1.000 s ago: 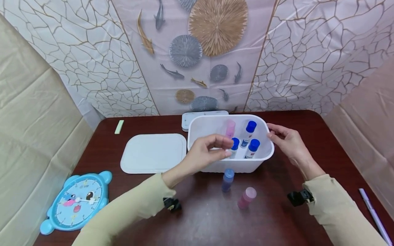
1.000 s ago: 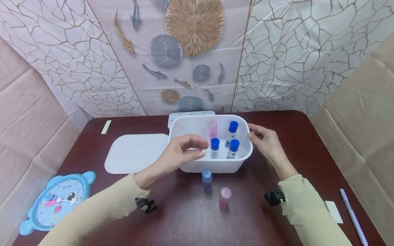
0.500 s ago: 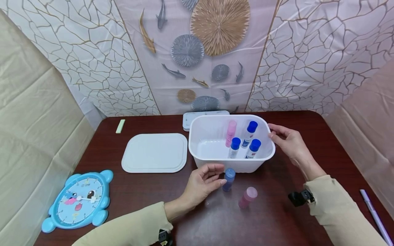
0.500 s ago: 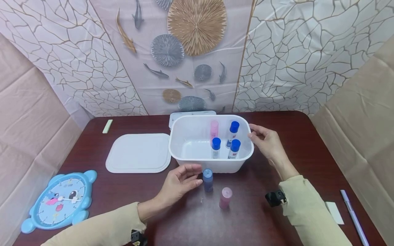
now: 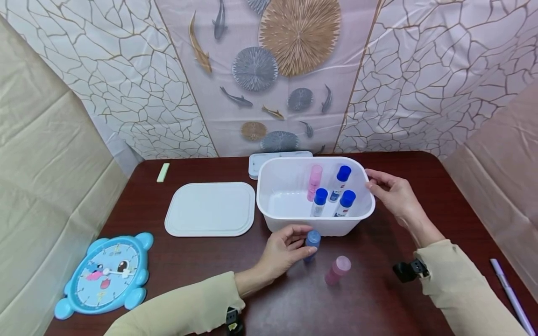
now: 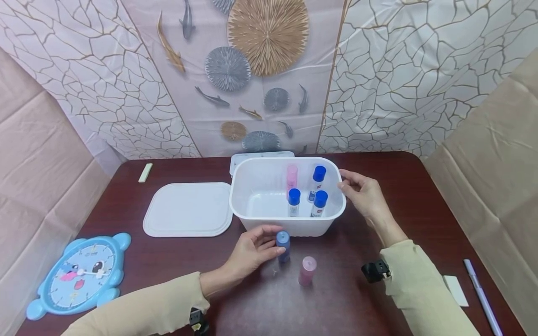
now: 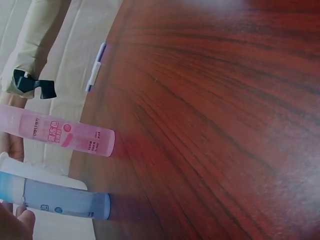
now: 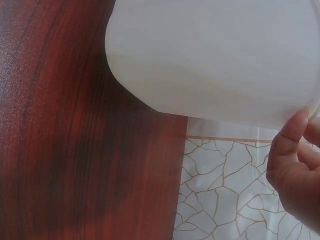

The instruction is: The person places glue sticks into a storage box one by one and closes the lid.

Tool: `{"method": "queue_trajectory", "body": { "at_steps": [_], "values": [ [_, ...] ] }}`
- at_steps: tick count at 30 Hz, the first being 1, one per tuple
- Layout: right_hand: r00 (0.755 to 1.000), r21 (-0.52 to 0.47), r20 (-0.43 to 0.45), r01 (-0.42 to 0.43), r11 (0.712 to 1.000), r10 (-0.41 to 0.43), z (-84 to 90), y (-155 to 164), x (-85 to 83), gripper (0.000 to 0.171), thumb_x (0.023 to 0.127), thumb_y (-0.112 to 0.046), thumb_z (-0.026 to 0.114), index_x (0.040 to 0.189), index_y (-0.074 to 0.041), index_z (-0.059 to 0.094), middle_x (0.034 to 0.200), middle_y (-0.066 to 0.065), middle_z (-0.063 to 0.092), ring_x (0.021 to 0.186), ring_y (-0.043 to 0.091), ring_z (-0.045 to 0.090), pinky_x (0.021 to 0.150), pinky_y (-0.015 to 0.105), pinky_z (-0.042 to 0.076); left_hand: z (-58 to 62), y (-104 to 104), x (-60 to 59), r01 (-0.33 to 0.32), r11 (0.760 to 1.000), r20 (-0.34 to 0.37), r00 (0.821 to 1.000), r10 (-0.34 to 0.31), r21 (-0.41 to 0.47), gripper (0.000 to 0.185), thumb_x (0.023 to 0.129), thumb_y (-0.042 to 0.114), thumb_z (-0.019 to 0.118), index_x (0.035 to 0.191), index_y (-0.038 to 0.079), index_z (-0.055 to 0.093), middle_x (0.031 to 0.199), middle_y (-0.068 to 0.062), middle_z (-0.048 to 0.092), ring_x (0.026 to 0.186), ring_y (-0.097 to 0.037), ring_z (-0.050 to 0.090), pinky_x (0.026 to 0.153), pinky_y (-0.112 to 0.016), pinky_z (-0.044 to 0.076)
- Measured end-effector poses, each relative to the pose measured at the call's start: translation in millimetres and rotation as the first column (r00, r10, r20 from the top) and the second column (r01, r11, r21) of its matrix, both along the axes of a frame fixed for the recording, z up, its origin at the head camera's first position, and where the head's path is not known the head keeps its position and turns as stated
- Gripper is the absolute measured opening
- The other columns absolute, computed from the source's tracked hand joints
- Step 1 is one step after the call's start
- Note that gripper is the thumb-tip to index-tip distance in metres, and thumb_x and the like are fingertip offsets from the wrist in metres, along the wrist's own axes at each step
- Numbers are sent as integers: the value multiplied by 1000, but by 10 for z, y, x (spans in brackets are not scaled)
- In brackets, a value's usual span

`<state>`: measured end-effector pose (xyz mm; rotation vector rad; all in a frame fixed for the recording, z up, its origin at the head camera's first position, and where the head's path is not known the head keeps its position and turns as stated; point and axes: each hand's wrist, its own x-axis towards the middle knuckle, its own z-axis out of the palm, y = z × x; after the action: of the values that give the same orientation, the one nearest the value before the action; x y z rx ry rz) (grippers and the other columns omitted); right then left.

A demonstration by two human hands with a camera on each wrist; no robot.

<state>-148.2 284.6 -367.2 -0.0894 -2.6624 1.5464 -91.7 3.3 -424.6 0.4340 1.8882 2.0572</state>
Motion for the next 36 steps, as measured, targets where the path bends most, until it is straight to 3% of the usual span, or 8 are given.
{"method": "queue_trajectory", "body": {
  "at_steps": [4, 11, 14, 18, 22, 25, 31, 36],
  "values": [
    [1000, 4, 4, 1, 1000, -1, 8, -7, -1, 48, 95, -21, 57, 136, 1, 47, 99, 3, 58, 82, -3, 50, 71, 6, 49, -5, 34, -11, 4, 1000, -35, 999, -4, -5, 37, 78, -4, 72, 113, -6, 60, 108, -24, 63, 95, -5, 60, 94, -28, 49],
    [1000, -2, -10, -2, 1000, 2, 25, -11, -6, 45, 95, -16, 56, 135, 2, 47, 93, -9, 55, 82, -3, 49, 70, 6, 49, 101, 6, 26, 55, 998, -92, 994, -55, -1, 34, 76, -6, 73, 108, -5, 62, 104, -23, 64, 89, -8, 63, 85, -25, 53],
    [1000, 0, -18, -4, 1000, 4, 41, -8, -8, 45, 95, -16, 56, 135, 2, 47, 92, -10, 55, 82, -2, 49, 70, 6, 49, 333, -49, 49, 110, 994, -139, 985, -107, 11, 34, 76, -5, 74, 107, -5, 61, 102, -24, 64, 89, -8, 63, 83, -27, 55],
    [1000, 19, -16, 7, 1000, -7, 67, 2, -4, 46, 95, -19, 56, 135, 1, 47, 93, -7, 53, 83, -1, 49, 71, 5, 48, 798, -148, -54, 140, 990, -230, 963, -137, -7, 35, 76, -4, 74, 109, -4, 62, 102, -21, 65, 89, -9, 63, 83, -31, 55],
    [1000, 23, -19, 1, 1000, -1, 72, 10, -8, 46, 95, -20, 56, 135, 2, 47, 94, -7, 53, 82, 0, 49, 71, 5, 48, 1193, -252, -379, 45, 999, -312, 949, -47, -13, 34, 78, -3, 72, 110, -3, 62, 97, -13, 67, 86, -12, 64, 83, -34, 54],
    [1000, 36, -16, -1, 999, 2, 69, 16, -4, 46, 95, -19, 56, 135, 1, 47, 94, -5, 53, 82, 0, 49, 70, 6, 48, 1329, -302, -694, 1, 1000, -291, 957, 6, 23, 37, 81, -4, 68, 116, -3, 59, 95, -10, 66, 85, -13, 64, 82, -35, 55],
    [1000, 45, -9, 5, 999, -5, 50, 15, 17, 46, 95, -19, 56, 136, 1, 47, 95, -3, 53, 83, 0, 49, 71, 6, 49, 1140, -310, -1248, 57, 994, -253, 964, -79, -96, 39, 85, 1, 66, 124, 1, 57, 104, -12, 65, 89, -13, 63, 82, -29, 55],
    [1000, 27, -13, 8, 1000, -8, 11, -10, 24, 45, 95, -19, 57, 134, 2, 48, 92, -7, 54, 81, -1, 49, 70, 5, 48, 879, -293, -1500, 132, 964, -216, 959, -183, -232, 36, 85, 3, 67, 121, 1, 59, 104, -13, 65, 90, -16, 63, 84, -29, 54]
  ]
}}
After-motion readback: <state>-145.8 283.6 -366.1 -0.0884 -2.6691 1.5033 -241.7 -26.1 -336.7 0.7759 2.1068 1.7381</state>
